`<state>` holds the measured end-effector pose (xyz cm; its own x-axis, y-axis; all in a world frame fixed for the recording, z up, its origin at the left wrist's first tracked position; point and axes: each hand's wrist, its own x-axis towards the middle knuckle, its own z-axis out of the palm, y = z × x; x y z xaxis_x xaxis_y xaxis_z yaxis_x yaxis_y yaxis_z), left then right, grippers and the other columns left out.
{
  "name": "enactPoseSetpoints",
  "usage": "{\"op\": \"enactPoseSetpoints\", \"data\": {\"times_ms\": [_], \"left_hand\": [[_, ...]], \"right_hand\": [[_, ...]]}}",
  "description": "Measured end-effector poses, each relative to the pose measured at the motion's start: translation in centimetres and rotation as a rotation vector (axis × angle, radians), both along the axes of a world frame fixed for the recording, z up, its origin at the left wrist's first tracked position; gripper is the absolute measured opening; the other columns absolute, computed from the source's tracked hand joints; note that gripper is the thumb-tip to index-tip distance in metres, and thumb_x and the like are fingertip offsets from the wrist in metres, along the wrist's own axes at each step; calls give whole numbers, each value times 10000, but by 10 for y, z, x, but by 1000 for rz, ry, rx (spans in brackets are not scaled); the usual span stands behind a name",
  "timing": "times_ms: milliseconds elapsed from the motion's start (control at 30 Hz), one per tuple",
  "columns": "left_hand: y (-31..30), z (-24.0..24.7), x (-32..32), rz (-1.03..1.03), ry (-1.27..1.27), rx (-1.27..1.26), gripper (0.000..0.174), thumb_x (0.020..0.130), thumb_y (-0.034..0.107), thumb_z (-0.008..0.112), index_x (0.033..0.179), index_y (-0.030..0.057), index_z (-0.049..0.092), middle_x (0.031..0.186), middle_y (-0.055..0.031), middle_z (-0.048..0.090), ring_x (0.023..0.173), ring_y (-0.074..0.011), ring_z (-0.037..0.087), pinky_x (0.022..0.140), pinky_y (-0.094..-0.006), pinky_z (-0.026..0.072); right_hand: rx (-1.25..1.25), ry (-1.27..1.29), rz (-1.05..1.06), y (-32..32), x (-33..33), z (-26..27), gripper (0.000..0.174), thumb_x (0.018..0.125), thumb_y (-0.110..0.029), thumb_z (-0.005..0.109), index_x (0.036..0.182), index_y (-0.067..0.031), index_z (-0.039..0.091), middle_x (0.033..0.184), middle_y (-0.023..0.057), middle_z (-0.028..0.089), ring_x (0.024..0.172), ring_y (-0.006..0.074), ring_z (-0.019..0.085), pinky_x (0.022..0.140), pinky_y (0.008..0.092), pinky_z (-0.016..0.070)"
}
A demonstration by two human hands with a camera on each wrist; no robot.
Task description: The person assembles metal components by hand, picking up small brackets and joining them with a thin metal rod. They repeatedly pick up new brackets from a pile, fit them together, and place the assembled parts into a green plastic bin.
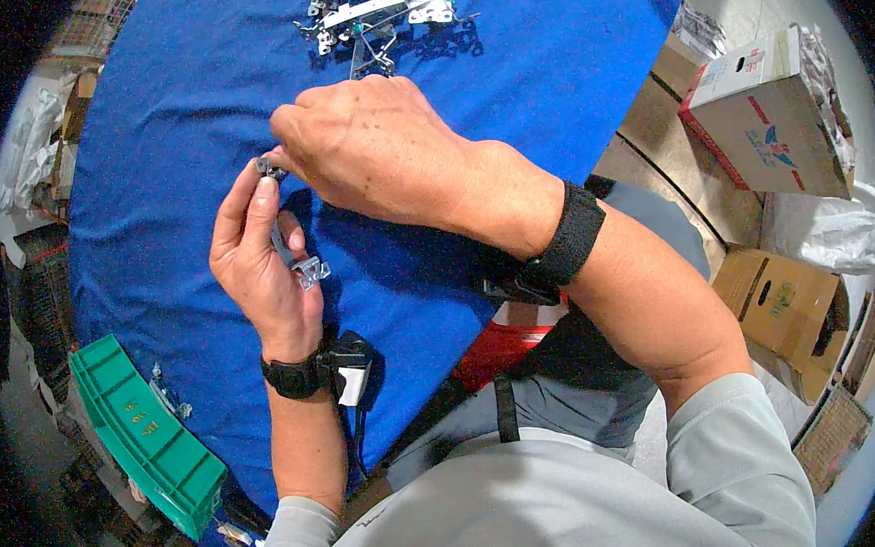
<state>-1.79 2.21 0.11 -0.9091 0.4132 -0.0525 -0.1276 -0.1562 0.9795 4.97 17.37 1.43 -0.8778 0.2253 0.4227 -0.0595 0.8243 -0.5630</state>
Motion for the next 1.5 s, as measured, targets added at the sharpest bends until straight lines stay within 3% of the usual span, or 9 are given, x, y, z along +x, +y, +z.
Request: {"op": "enactPoseSetpoints", "data": {"times_ms": [467, 767, 833, 967, 1033, 1233, 1367, 1433, 1500], "left_hand": [[-1, 0, 0, -10, 3, 6, 219, 916, 23, 647, 1130, -8, 676, 942, -80, 715, 553, -48, 532, 442, -180, 403], [-2, -1, -1, -27, 7, 9, 211, 913, 14, 646, 1120, -10, 681, 946, -82, 714, 565, -50, 544, 446, -179, 410], [0, 0, 0, -16, -4, 19, 210, 911, 16, 649, 1117, -8, 682, 942, -79, 713, 565, -51, 546, 446, -179, 412], [-1, -1, 0, -16, -11, 10, 208, 910, 15, 650, 1115, -9, 682, 940, -77, 714, 562, -50, 545, 444, -180, 411], [0, -1, 0, -22, 11, -1, 208, 911, 17, 651, 1115, -10, 682, 926, -73, 712, 557, -49, 542, 442, -180, 410], [0, 0, 1, -11, 7, 2, 209, 907, 27, 662, 1112, -9, 683, 886, -62, 703, 551, -45, 533, 441, -178, 409], [0, 0, 1, 3, -4, 6, 208, 906, 28, 664, 1110, -9, 684, 883, -60, 704, 552, -44, 532, 441, -177, 409], [1, 2, 1, 1, 6, -8, 209, 907, 30, 665, 1111, -9, 683, 886, -59, 704, 555, -43, 532, 443, -176, 412], [1, 2, 2, 4, 1, -8, 209, 907, 31, 665, 1111, -8, 683, 883, -57, 703, 556, -43, 532, 445, -176, 415]], "right_hand": [[-4, 48, -5, -2, 1, 2, 229, 901, -239, 615, 843, -22, 569, 777, 164, 656, 724, 367, 669, 578, 467, 532], [42, -64, -8, -1, 2, 3, 249, 911, -241, 604, 817, -14, 564, 758, 170, 658, 729, 369, 669, 579, 471, 528], [-19, 67, 1, -1, 1, 2, 290, 931, -255, 590, 773, -13, 582, 734, 173, 657, 704, 363, 672, 563, 465, 528], [37, 5, -4, 0, 1, 5, 296, 933, -262, 590, 777, -11, 583, 734, 175, 657, 705, 364, 674, 566, 463, 530], [61, -167, -15, 0, 2, 7, 267, 929, -243, 589, 801, -9, 581, 743, 176, 657, 729, 366, 675, 589, 467, 534], [-5, 33, -21, -2, -1, 1, 280, 928, -261, 590, 794, -15, 595, 733, 184, 659, 713, 372, 676, 583, 470, 536], [-26, 36, -5, 0, 2, 5, 250, 911, -243, 602, 811, -14, 590, 758, 188, 662, 728, 377, 674, 596, 476, 538], [19, -192, -16, 2, 2, 8, 217, 890, -219, 615, 849, -8, 579, 796, 189, 661, 766, 378, 671, 626, 477, 541], [-17, -93, -4, 1, 1, 5, 230, 893, -226, 617, 835, -7, 580, 783, 188, 662, 752, 380, 672, 615, 478, 540]]}}
